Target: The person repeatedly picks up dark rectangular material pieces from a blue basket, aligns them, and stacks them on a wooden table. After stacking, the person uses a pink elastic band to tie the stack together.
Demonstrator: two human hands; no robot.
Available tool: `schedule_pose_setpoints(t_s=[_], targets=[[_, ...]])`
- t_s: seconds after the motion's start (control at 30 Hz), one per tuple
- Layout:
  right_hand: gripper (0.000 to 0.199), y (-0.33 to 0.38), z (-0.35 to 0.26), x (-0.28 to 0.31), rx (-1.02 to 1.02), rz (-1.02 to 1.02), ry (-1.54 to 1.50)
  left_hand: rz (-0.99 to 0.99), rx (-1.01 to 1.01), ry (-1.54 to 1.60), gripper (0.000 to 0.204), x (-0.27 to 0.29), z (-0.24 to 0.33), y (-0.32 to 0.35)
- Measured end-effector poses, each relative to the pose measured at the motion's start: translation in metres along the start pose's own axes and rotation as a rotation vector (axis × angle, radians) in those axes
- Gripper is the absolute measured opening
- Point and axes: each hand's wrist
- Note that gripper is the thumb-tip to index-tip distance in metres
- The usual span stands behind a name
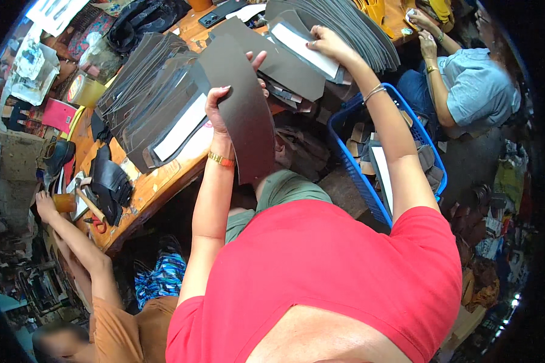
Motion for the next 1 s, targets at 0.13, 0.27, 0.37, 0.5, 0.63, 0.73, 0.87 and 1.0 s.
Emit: schedule_pose_setpoints(t_s=[0.13, 0.27, 0.37, 0.5, 0.63, 0.73, 0.87, 1.0], targets=[[0.043, 0.008, -0.018, -0.012, -0.072, 0.030, 0.172, 0.082, 0.065, 0.000, 0.077, 0.012, 0.001, -0.002], [0.046, 0.012, -0.015, -0.021, -0.023, 0.155, 0.196, 0.087, 0.067, 0.036, 0.076, 0.018, -0.003, 0.001], [0.049, 0.017, -0.031, -0.015, -0.007, 0.127, 0.212, 0.105, 0.058, 0.023, 0.076, 0.019, -0.003, 0.004], [0.051, 0.013, -0.034, -0.012, 0.025, 0.119, 0.211, 0.109, 0.057, 0.012, 0.076, 0.017, -0.002, 0.004], [0.070, 0.006, -0.033, -0.002, 0.011, 0.012, 0.172, 0.101, 0.057, 0.010, 0.075, 0.017, -0.002, 0.002], [0.069, -0.007, -0.030, 0.005, 0.044, -0.033, 0.060, 0.104, 0.049, 0.007, 0.075, 0.018, -0.002, 0.004], [0.061, -0.017, -0.034, 0.038, 0.141, 0.047, -0.090, 0.088, 0.050, 0.032, 0.076, 0.018, -0.002, 0.003], [0.054, -0.010, -0.078, 0.084, 0.204, 0.267, -0.405, 0.044, 0.061, 0.052, 0.076, 0.026, -0.002, 0.004]])
Point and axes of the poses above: each hand's wrist, its own y-axis away from the middle knuckle, its own x-axis out of the back of the hand, z = x × y, and after that the axes turned 7 degrees about y, right-handed
